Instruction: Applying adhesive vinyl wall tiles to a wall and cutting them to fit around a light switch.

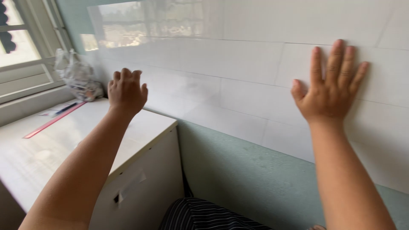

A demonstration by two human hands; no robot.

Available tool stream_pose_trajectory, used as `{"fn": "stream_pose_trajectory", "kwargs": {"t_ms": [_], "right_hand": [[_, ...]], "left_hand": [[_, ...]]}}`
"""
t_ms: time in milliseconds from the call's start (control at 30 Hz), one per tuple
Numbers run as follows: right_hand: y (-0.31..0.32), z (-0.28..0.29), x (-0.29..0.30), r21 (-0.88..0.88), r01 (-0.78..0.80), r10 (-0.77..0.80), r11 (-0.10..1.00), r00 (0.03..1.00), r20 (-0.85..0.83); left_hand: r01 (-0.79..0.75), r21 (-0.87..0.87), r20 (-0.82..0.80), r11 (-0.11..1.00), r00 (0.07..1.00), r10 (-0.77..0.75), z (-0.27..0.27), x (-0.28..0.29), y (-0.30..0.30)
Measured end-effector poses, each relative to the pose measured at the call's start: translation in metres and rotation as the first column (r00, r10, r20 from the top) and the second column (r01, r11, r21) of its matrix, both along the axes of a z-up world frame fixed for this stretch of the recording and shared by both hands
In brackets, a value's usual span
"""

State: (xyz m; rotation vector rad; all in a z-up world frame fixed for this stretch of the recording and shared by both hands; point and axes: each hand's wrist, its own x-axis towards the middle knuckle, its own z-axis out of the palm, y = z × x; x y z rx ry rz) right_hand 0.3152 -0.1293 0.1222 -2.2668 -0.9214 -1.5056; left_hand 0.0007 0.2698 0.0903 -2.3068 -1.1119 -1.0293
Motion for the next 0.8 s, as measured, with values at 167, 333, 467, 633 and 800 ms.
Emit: {"fn": "stream_pose_trajectory", "kwargs": {"t_ms": [167, 333, 467, 633, 800], "right_hand": [[0.002, -0.004, -0.003, 0.051, -0.053, 0.049, 0.997, 0.996, 0.075], [0.004, -0.004, -0.003, 0.059, -0.022, 0.015, 0.998, 0.994, 0.109], [0.004, -0.006, -0.002, 0.091, -0.006, -0.010, 0.996, 0.984, 0.177], [0.002, -0.014, 0.005, 0.134, -0.025, -0.011, 0.991, 0.966, 0.260], [-0.005, -0.019, 0.003, 0.120, -0.059, 0.021, 0.991, 0.957, 0.291]], "left_hand": [[0.352, 0.259, 0.078, 0.899, 0.920, -0.383, 0.011, 0.078, -0.052], [0.557, 0.385, 0.067, 0.736, 0.778, -0.625, 0.019, 0.161, -0.116], [0.664, 0.489, 0.127, 0.566, 0.588, -0.799, 0.024, 0.216, -0.177], [0.622, 0.459, 0.234, 0.634, 0.604, -0.762, 0.018, 0.250, -0.218], [0.646, 0.451, 0.315, 0.616, 0.530, -0.787, 0.006, 0.246, -0.224]]}}
